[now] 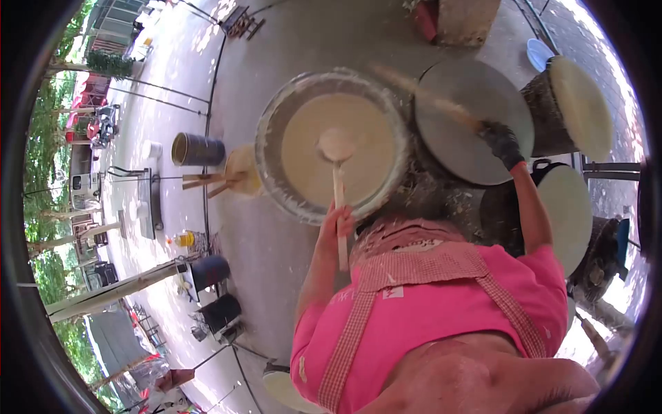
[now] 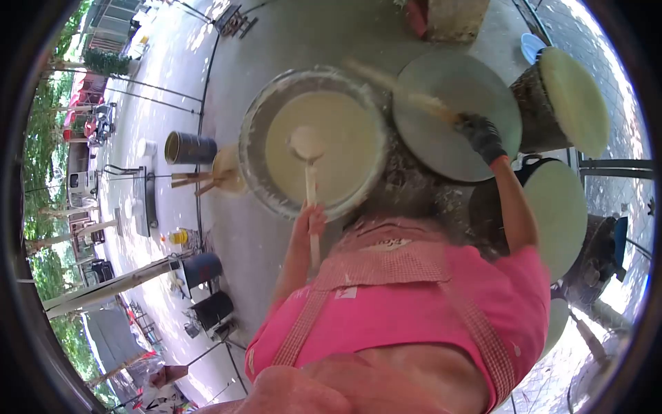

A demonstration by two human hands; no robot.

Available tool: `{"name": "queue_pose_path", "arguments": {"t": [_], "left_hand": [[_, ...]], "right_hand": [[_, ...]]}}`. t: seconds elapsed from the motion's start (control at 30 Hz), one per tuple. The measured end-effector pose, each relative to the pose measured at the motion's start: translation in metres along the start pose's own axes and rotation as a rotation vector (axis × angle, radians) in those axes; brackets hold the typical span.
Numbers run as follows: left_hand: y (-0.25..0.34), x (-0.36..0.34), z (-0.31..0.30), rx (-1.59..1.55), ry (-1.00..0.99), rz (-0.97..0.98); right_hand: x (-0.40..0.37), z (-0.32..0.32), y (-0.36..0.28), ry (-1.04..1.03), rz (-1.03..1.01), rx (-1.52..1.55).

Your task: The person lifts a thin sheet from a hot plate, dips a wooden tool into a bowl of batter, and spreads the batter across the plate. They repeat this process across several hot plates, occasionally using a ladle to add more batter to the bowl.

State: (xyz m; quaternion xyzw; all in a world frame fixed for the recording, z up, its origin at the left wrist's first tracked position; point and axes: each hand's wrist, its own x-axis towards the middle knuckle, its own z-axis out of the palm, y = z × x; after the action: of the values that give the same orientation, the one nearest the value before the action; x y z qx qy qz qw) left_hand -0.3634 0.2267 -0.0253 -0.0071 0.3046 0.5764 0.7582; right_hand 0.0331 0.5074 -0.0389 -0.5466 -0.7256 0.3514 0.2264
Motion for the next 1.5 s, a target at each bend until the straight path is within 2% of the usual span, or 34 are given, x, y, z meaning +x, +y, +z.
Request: {"name": "queue_pose_path", "arguments": {"t": [0.07, 0.1, 0.13, 0.17, 0.2, 0.23, 0.27, 0.3, 0.33, 0.37, 0.4, 0.47, 0.5, 0.57, 0.6, 0.63, 0.7, 0.73, 0.8, 0.87, 0.93, 1.0, 1.07, 1.13, 1.17, 1.2, 1.23, 1.3, 1.33, 1.4, 1.43, 1.47, 1.5], "left_hand": [[0.035, 0.029, -0.072, 0.059, 0.018, -0.056], [0.043, 0.047, -0.111, 0.049, 0.062, -0.099], [0.051, 0.064, -0.14, 0.035, 0.209, -0.168], [0.056, 0.074, -0.171, 0.029, 0.357, -0.243], [0.06, 0.081, -0.211, 0.016, 0.36, -0.262], [0.066, 0.1, -0.247, 0.163, 0.458, -0.331], [0.067, 0.108, -0.267, 0.304, 0.56, -0.401], [0.065, 0.099, -0.252, 0.287, 0.556, -0.406], [0.068, 0.084, -0.213, 0.493, 0.569, -0.274], [0.07, 0.074, -0.184, 0.698, 0.574, -0.137], [0.07, 0.077, -0.177, 0.695, 0.564, -0.134], [0.079, 0.085, -0.16, 0.034, 0.632, -0.512], [0.089, 0.078, -0.142, 0.04, 0.63, -0.493], [0.112, 0.042, -0.078, -0.477, 0.401, -0.619], [0.126, 0.024, -0.041, -0.416, 0.285, -0.517], [0.138, 0.003, -0.003, -0.357, 0.17, -0.415], [0.153, -0.039, 0.064, -0.066, 0.103, -0.066], [0.167, -0.054, 0.087, 0.028, 0.054, -0.059], [0.191, -0.081, 0.149, 0.166, -0.03, -0.009], [0.205, -0.113, 0.207, 0.404, 0.058, 0.178], [0.227, -0.135, 0.233, 0.543, 0.031, 0.276], [0.245, -0.147, 0.254, 0.675, -0.008, 0.363], [0.256, -0.159, 0.263, 0.939, -0.012, 0.65], [0.263, -0.143, 0.24, 0.973, -0.001, 0.675], [0.269, -0.123, 0.21, 0.896, 0.058, 0.548], [0.269, -0.098, 0.168, 0.793, 0.016, 0.333], [0.26, -0.079, 0.134, 0.687, -0.012, 0.109], [0.23, -0.061, 0.111, 0.162, 0.114, -0.363], [0.228, -0.058, 0.102, 0.191, 0.136, -0.409], [0.217, -0.041, 0.097, -0.012, 0.171, -0.565], [0.22, -0.031, 0.103, 0.041, 0.014, -0.634], [0.226, -0.026, 0.109, 0.082, -0.139, -0.722], [0.224, -0.018, 0.115, 0.296, -0.251, -0.635]], "right_hand": [[0.008, 0.085, -0.02, -0.102, -0.389, -0.341], [0.001, 0.11, -0.069, -0.22, -0.282, -0.434], [-0.015, 0.132, -0.116, -0.349, -0.168, -0.527], [-0.033, 0.148, -0.134, -0.376, -0.14, -0.537], [-0.043, 0.165, -0.151, -0.416, -0.241, -0.618], [-0.039, 0.174, -0.163, -0.441, -0.366, -0.704], [-0.04, 0.175, -0.171, -0.45, -0.372, -0.719], [-0.047, 0.171, -0.174, -0.389, -0.288, -0.599], [-0.053, 0.168, -0.174, -0.316, -0.2, -0.475], [-0.066, 0.184, -0.143, -0.33, -0.231, -0.752], [-0.082, 0.209, -0.097, -0.335, -0.264, -1.03], [-0.123, 0.235, -0.047, -0.296, -0.369, -0.834], [-0.133, 0.229, -0.066, -0.283, -0.384, -0.83], [-0.15, 0.2, -0.138, -0.303, -0.027, -0.43], [-0.15, 0.193, -0.147, -0.295, -0.045, -0.421], [-0.153, 0.186, -0.152, -0.183, -0.086, -0.425], [-0.149, 0.155, -0.189, 0.008, -0.17, -0.495], [-0.146, 0.14, -0.218, 0.096, -0.2, -0.547], [-0.114, 0.115, -0.24, 0.328, -0.497, -0.217], [-0.087, 0.086, -0.269, 0.443, -0.577, -0.175], [-0.072, 0.064, -0.295, 0.567, -0.636, -0.139], [-0.063, 0.048, -0.317, 0.617, -0.579, -0.094], [-0.064, 0.051, -0.328, 0.678, -0.601, 0.032], [-0.063, 0.078, -0.315, 0.397, -0.573, 0.693], [-0.07, 0.098, -0.299, 0.264, -0.361, 0.691], [-0.078, 0.116, -0.279, 0.129, -0.146, 0.682], [-0.089, 0.134, -0.253, 0.151, -0.109, 0.687], [-0.121, 0.165, -0.218, -0.013, 0.002, 0.621], [-0.14, 0.17, -0.21, 0.017, 0.045, 0.65], [-0.183, 0.142, -0.211, 0.058, 0.031, 0.338], [-0.185, 0.135, -0.194, 0.153, -0.12, 0.203], [-0.184, 0.131, -0.183, 0.177, -0.052, 0.36], [-0.19, 0.126, -0.184, 0.213, 0.021, 0.521]]}}
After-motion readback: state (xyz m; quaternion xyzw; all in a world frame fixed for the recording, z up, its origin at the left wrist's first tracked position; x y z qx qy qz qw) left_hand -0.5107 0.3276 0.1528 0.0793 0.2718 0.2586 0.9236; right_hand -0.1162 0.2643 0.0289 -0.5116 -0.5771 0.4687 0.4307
